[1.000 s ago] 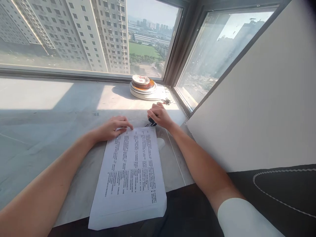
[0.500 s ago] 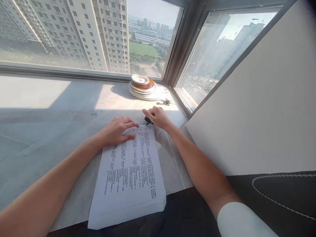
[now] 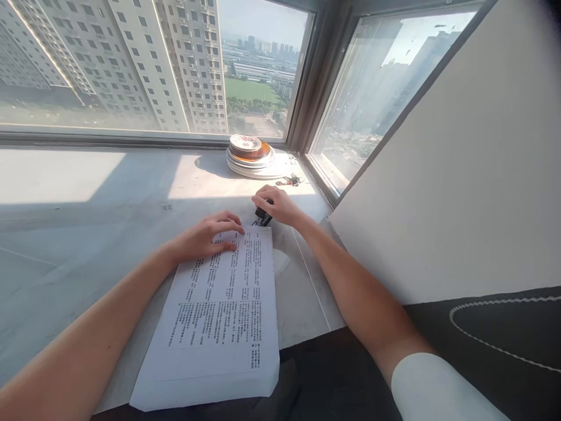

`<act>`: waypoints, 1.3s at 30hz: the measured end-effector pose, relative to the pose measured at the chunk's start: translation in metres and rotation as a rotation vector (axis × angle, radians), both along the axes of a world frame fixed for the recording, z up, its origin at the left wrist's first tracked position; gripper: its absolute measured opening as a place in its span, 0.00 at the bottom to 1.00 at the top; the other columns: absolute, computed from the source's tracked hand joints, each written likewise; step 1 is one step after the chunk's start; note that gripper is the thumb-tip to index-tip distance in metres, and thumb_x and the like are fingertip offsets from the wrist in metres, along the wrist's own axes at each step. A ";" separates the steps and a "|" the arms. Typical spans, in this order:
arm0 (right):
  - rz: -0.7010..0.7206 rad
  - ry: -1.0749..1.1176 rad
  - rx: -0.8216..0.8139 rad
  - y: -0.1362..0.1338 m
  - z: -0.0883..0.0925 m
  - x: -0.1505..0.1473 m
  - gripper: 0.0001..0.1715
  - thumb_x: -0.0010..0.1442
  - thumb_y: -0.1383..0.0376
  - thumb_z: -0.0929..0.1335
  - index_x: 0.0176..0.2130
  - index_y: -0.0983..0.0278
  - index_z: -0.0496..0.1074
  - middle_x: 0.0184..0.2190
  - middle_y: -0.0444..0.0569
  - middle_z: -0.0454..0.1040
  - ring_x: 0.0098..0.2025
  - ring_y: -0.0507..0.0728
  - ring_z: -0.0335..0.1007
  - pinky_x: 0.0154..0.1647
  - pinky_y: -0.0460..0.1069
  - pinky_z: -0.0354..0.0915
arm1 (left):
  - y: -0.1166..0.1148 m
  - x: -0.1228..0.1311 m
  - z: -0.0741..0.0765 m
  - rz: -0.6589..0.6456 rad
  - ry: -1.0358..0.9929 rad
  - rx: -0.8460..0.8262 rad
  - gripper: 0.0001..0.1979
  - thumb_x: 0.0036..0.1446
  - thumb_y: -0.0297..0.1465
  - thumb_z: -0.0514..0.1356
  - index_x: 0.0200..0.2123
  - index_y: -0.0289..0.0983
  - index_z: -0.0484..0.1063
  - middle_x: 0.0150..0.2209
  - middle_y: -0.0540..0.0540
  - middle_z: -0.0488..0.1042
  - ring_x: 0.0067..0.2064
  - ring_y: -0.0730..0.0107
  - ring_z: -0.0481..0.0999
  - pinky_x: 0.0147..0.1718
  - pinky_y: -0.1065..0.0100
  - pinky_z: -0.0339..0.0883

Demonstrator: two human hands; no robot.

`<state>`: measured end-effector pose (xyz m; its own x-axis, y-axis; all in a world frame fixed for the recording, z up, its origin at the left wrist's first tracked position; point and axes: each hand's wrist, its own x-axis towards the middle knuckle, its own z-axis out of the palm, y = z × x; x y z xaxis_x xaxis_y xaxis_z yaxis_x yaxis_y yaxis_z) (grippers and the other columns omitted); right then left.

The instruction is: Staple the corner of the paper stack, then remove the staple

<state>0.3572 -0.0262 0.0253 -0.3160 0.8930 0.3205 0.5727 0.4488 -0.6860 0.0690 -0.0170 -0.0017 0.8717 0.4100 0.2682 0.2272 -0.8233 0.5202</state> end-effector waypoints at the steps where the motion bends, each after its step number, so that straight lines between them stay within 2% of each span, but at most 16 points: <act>1: 0.031 0.046 -0.006 0.001 -0.001 -0.001 0.33 0.74 0.41 0.66 0.27 0.60 0.74 0.42 0.53 0.80 0.53 0.63 0.72 0.59 0.59 0.67 | 0.000 0.000 0.000 -0.003 0.009 0.008 0.14 0.71 0.39 0.67 0.57 0.46 0.82 0.60 0.40 0.76 0.60 0.52 0.78 0.62 0.49 0.74; 4: 0.023 0.157 0.023 0.002 -0.004 -0.001 0.31 0.69 0.40 0.71 0.28 0.60 0.77 0.51 0.54 0.80 0.55 0.62 0.74 0.57 0.58 0.71 | 0.001 0.000 -0.001 -0.020 0.029 0.035 0.14 0.72 0.40 0.66 0.57 0.47 0.82 0.60 0.40 0.76 0.61 0.52 0.78 0.63 0.48 0.73; 6: 0.003 0.184 0.062 0.003 -0.005 -0.001 0.28 0.67 0.42 0.74 0.29 0.60 0.79 0.55 0.54 0.78 0.56 0.63 0.74 0.61 0.60 0.70 | 0.002 0.000 -0.001 -0.026 0.027 0.039 0.15 0.72 0.41 0.65 0.58 0.47 0.82 0.60 0.40 0.76 0.60 0.52 0.78 0.62 0.48 0.73; 9: 0.048 0.169 0.054 0.001 -0.007 0.000 0.29 0.72 0.42 0.70 0.30 0.59 0.81 0.57 0.53 0.77 0.58 0.62 0.73 0.66 0.62 0.67 | 0.002 0.000 0.000 -0.023 0.015 0.037 0.15 0.72 0.41 0.65 0.58 0.46 0.82 0.59 0.39 0.77 0.60 0.53 0.78 0.61 0.49 0.75; 13: 0.165 0.113 -0.030 -0.001 -0.010 0.001 0.32 0.75 0.41 0.65 0.32 0.58 0.81 0.59 0.52 0.77 0.63 0.64 0.70 0.71 0.64 0.62 | 0.002 -0.001 -0.001 -0.017 0.013 0.045 0.17 0.72 0.40 0.66 0.61 0.50 0.82 0.60 0.40 0.77 0.61 0.52 0.77 0.62 0.48 0.75; 17: 0.188 0.091 -0.022 -0.002 -0.011 0.001 0.30 0.75 0.44 0.65 0.31 0.59 0.78 0.57 0.51 0.79 0.63 0.64 0.68 0.73 0.64 0.58 | 0.002 -0.002 -0.001 -0.019 0.028 0.058 0.19 0.72 0.40 0.65 0.64 0.56 0.80 0.61 0.41 0.76 0.61 0.51 0.77 0.61 0.48 0.75; 24: 0.281 0.133 0.008 -0.004 -0.009 -0.003 0.22 0.74 0.52 0.67 0.31 0.59 0.77 0.58 0.50 0.79 0.61 0.63 0.68 0.72 0.63 0.60 | 0.001 -0.001 0.000 -0.022 0.003 0.068 0.18 0.71 0.38 0.66 0.62 0.54 0.82 0.61 0.41 0.76 0.61 0.52 0.77 0.64 0.47 0.73; 29: 0.274 0.072 0.040 -0.002 -0.011 -0.004 0.20 0.72 0.56 0.68 0.29 0.59 0.76 0.57 0.50 0.79 0.61 0.64 0.67 0.72 0.65 0.60 | 0.001 -0.001 0.000 -0.034 0.003 0.082 0.18 0.71 0.38 0.66 0.61 0.52 0.82 0.61 0.41 0.76 0.61 0.52 0.77 0.63 0.47 0.73; 39: 0.229 0.036 0.039 -0.001 -0.011 -0.007 0.16 0.70 0.60 0.68 0.29 0.58 0.75 0.56 0.48 0.80 0.62 0.63 0.67 0.72 0.63 0.60 | 0.002 -0.001 -0.001 -0.027 -0.011 0.050 0.17 0.70 0.38 0.66 0.60 0.52 0.83 0.61 0.41 0.75 0.61 0.52 0.76 0.65 0.46 0.73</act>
